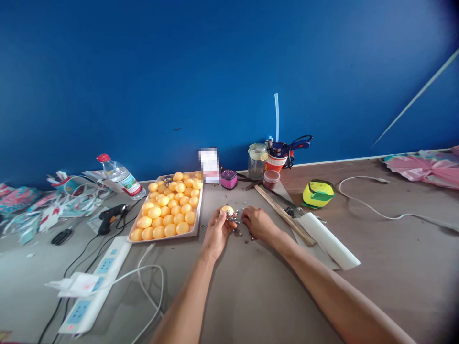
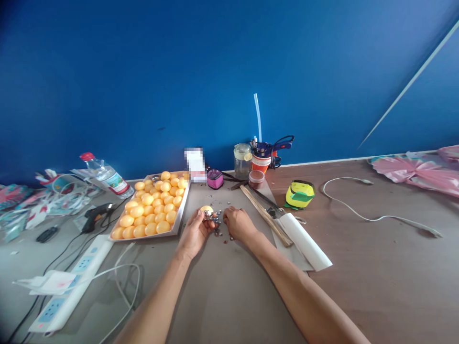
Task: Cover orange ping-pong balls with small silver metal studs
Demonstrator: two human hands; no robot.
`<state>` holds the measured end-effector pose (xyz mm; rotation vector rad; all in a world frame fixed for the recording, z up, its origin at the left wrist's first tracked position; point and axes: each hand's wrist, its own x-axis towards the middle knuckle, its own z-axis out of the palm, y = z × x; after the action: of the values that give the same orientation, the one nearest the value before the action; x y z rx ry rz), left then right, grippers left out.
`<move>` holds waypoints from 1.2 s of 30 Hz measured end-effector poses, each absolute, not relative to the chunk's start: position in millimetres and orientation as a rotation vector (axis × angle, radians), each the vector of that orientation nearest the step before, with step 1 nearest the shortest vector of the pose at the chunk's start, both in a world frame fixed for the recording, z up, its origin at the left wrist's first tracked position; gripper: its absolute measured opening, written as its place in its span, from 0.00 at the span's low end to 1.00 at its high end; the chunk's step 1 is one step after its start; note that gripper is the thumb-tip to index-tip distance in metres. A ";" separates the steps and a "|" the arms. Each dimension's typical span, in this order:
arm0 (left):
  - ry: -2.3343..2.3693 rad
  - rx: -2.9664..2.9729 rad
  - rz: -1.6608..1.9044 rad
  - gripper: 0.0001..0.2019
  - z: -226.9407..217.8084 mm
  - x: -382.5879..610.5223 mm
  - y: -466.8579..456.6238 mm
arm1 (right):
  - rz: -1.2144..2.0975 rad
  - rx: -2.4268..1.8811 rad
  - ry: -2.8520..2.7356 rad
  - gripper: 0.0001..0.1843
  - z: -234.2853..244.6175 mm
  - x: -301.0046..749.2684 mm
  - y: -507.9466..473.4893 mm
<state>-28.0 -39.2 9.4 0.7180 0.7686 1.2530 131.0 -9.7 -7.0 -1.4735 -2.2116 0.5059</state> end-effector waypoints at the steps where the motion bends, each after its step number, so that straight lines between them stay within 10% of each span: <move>1: 0.769 0.716 1.258 0.15 9.2 -28.1 -39.1 | 0.515 -1.440 -2.130 0.05 -6.5 131.5 -9.4; 17: 0.745 0.722 1.247 0.12 11.7 -27.1 -39.8 | 1.554 -0.952 -1.183 0.14 11.4 118.7 -15.4; 36: 0.750 0.807 1.188 0.14 15.8 -25.8 -43.8 | 1.555 -0.958 -1.203 0.12 17.8 114.5 -21.8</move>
<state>-25.8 -43.8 15.8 0.8066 0.7497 1.1884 114.5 -21.8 17.8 -0.9581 -1.2032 1.5551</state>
